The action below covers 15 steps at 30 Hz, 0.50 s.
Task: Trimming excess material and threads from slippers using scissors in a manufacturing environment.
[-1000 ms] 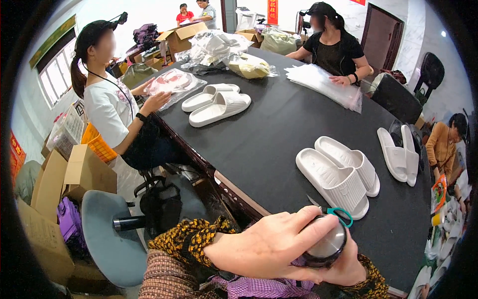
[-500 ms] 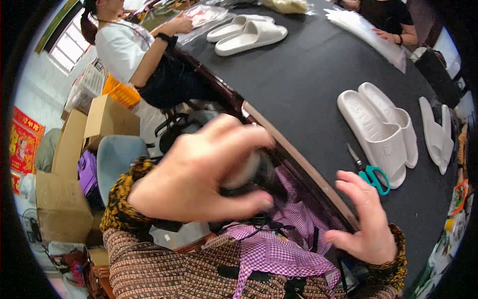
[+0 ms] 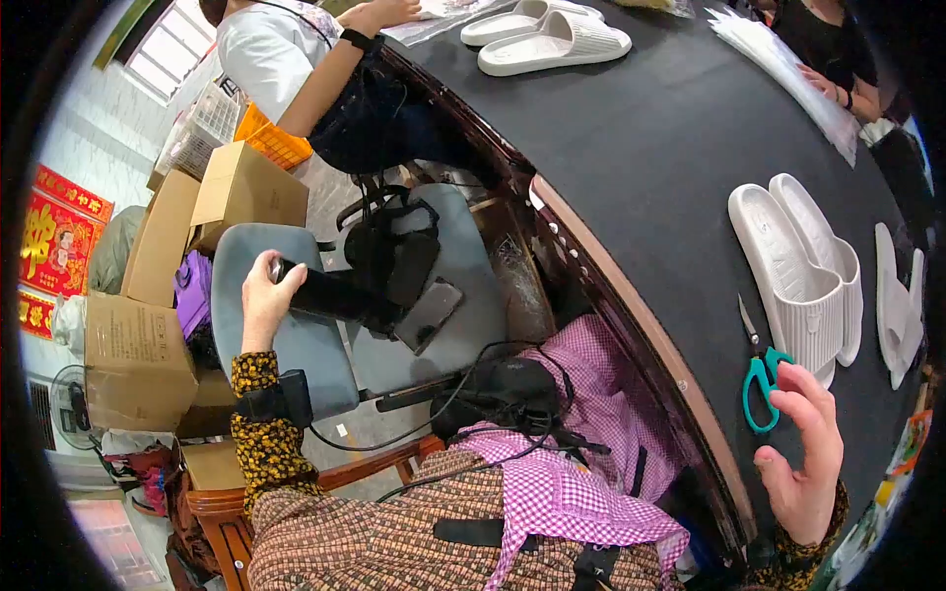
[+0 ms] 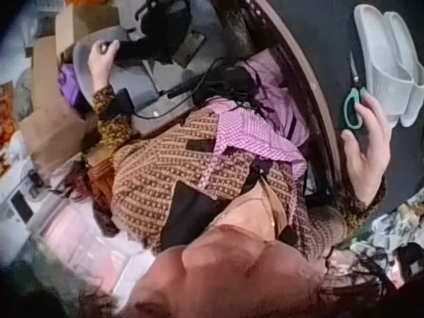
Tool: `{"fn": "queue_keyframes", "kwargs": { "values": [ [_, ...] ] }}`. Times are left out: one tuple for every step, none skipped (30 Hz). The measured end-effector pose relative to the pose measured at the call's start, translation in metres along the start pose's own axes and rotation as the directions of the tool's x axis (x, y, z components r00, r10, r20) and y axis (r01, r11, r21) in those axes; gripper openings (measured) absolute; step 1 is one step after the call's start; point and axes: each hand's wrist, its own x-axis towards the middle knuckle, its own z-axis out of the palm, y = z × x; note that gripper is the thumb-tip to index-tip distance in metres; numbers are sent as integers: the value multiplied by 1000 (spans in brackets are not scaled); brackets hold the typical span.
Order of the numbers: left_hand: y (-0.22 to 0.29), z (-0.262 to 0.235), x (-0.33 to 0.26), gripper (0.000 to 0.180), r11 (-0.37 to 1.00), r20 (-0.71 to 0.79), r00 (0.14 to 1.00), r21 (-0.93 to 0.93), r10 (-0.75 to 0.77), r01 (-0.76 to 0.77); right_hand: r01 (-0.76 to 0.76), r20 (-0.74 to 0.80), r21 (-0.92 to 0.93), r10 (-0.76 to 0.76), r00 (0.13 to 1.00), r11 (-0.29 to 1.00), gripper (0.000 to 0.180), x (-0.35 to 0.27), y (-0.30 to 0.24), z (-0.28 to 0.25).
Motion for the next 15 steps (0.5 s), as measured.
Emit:
{"fn": "queue_keyframes", "kwargs": {
  "values": [
    [-26,6,0,48,1000,-3,1000,4,-3,3,-1,0,-18,1,1000,1000,43,-1,1,-1],
    [-51,17,1,51,989,-22,989,24,-147,148,-9,-3,-43,9,1000,999,41,-2,1,-2],
    [-52,22,-2,55,957,-40,957,43,-287,288,-14,-1,-47,14,1000,999,41,-2,1,-2],
    [-51,27,-7,56,919,-29,919,13,-394,394,-29,-2,-53,29,1000,998,41,-2,2,-3],
    [-50,33,-14,58,869,-15,869,-16,-495,495,-43,-3,-59,43,999,997,41,-2,3,-2],
    [-92,39,-21,61,869,-71,866,-18,-495,495,-31,4,-50,31,1000,998,41,-3,3,-3],
    [-97,48,-26,63,841,-79,837,-33,-541,541,-47,5,-49,47,999,998,40,-2,2,-2],
    [-116,58,-31,64,836,-123,828,-25,-547,549,-58,2,-46,58,998,997,39,-2,2,-3],
    [-142,69,-34,65,830,-167,817,-17,-552,557,-55,2,-45,55,998,997,39,-2,1,-4],
    [-148,76,-38,66,805,-153,792,-62,-592,590,-54,9,-50,54,998,997,39,-1,1,-4],
    [-155,80,-41,66,804,-149,791,-62,-593,591,-52,16,-54,53,998,997,39,-1,1,-3],
    [-147,81,-44,67,757,-117,748,-95,-653,646,-59,18,-60,60,998,996,39,0,0,-3],
    [-142,83,-45,67,704,-84,700,-125,-709,699,-67,26,-72,69,997,995,39,0,-1,-3],
    [-143,87,-46,68,688,-67,686,-145,-724,712,-75,33,-85,78,996,994,39,0,-3,-2],
    [-147,88,-48,68,685,-67,683,-142,-727,715,-74,38,-85,77,996,994,39,0,-3,-2]
  ]
}}
